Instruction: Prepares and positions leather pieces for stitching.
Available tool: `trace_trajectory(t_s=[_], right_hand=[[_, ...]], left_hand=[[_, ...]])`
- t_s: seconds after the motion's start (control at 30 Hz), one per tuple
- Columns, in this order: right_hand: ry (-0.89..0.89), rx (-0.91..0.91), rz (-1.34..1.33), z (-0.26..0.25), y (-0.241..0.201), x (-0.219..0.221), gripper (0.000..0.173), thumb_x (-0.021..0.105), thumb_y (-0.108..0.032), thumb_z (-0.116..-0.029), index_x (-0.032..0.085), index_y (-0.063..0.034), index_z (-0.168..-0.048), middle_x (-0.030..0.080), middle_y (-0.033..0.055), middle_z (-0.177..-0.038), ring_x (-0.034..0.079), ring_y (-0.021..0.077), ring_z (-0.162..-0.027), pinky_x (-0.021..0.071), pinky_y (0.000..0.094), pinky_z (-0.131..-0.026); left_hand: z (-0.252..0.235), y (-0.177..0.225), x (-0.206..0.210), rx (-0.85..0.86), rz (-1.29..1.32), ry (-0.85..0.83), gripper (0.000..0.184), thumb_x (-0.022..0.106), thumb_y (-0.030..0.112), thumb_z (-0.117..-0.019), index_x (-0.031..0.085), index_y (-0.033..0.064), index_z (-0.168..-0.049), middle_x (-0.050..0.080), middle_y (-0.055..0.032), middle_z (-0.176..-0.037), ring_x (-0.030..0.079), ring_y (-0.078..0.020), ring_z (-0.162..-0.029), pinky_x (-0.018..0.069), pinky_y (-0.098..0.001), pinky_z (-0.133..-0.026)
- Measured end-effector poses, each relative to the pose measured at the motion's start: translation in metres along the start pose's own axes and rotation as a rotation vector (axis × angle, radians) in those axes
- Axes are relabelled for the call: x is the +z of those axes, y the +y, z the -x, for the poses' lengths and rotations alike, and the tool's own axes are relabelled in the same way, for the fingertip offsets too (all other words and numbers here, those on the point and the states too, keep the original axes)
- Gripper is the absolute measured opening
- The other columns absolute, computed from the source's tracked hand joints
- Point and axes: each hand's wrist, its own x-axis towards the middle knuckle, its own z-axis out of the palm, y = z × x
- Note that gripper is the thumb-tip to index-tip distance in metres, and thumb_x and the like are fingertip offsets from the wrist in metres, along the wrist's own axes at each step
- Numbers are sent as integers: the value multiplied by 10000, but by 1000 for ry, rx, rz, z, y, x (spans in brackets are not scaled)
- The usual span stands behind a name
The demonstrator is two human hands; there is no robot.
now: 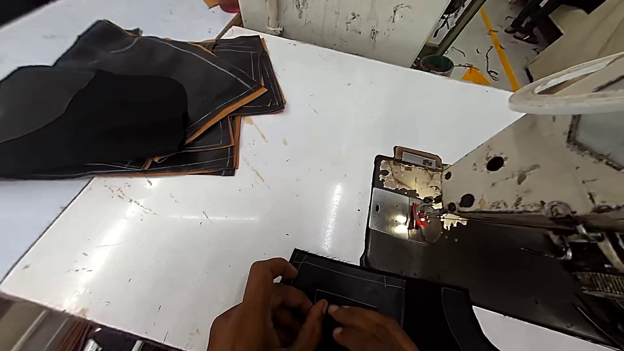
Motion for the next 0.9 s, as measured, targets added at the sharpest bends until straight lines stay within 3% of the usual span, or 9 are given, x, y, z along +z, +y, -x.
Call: trace_trajectory(t_s=[0.23, 0.4, 0.5, 0.6, 0.7, 0.8, 0.9], right_hand=[[-6, 25, 89, -6, 1, 2, 249, 467, 13, -1020, 702, -6, -1099, 718, 143, -1257, 672, 235, -1160, 519, 298, -1013], [-10, 20, 189, -6, 2, 8, 290, 456, -2, -1025, 712, -78, -1140, 698, 36, -1335, 666, 162, -1095, 519, 260, -937], [-6, 21, 217, -9, -3, 6, 301, 458, -3, -1023, 710, -89, -1163, 701, 25, -1317, 658, 154, -1123, 529, 261, -947], [195, -47, 187, -8, -4, -6, 283, 459, 0, -1021, 711, -36, -1143, 724, 98, -1237, 668, 185, -1196, 563, 314, -1005], [314, -28, 262, 1, 1, -33, 329, 432, -75, -1045, 685, -25, -1249, 714, 105, -1278, 655, 179, -1236, 566, 346, -1019], [204, 26, 306, 17, 6, -41, 398, 420, -174, -1080, 631, -13, -1377, 649, 119, -1401, 572, 224, -1365, 489, 412, -1145], [-25, 44, 333, 31, 9, -29, 587, 391, -404, -1097, 483, -2, -1515, 474, 149, -1579, 379, 282, -1513, 262, 553, -1263]], left_hand=[[-1, -8, 1, 34, -90, 56, 461, 836, 239, -853, 553, 21, -1145, 651, -21, -910, 638, -62, -584, 586, -230, -516], [-1, -21, -1, 55, 85, 69, 283, 706, 102, -937, 548, 24, -1157, 656, -47, -1032, 679, -97, -611, 645, -269, -546], [4, -30, -4, 137, 162, 99, 200, 605, 67, -977, 545, 33, -1165, 667, -38, -1089, 715, -111, -686, 667, -278, -597], [11, -35, -11, 293, 111, 126, 187, 573, 101, -1007, 571, 14, -1173, 698, -30, -1067, 734, -97, -810, 666, -260, -698], [20, -36, -19, 411, -35, 115, 193, 557, 152, -1029, 649, 38, -1156, 722, -32, -1050, 714, -71, -919, 629, -233, -787], [21, -32, -22, 540, -208, 34, 242, 506, 125, -1037, 695, 77, -1180, 713, -77, -1180, 678, -119, -1095, 572, -257, -926], [16, -32, -14, 679, -305, -67, 300, 473, 95, -1037, 689, 95, -1245, 680, -82, -1320, 621, -197, -1273, 481, -368, -1120]])
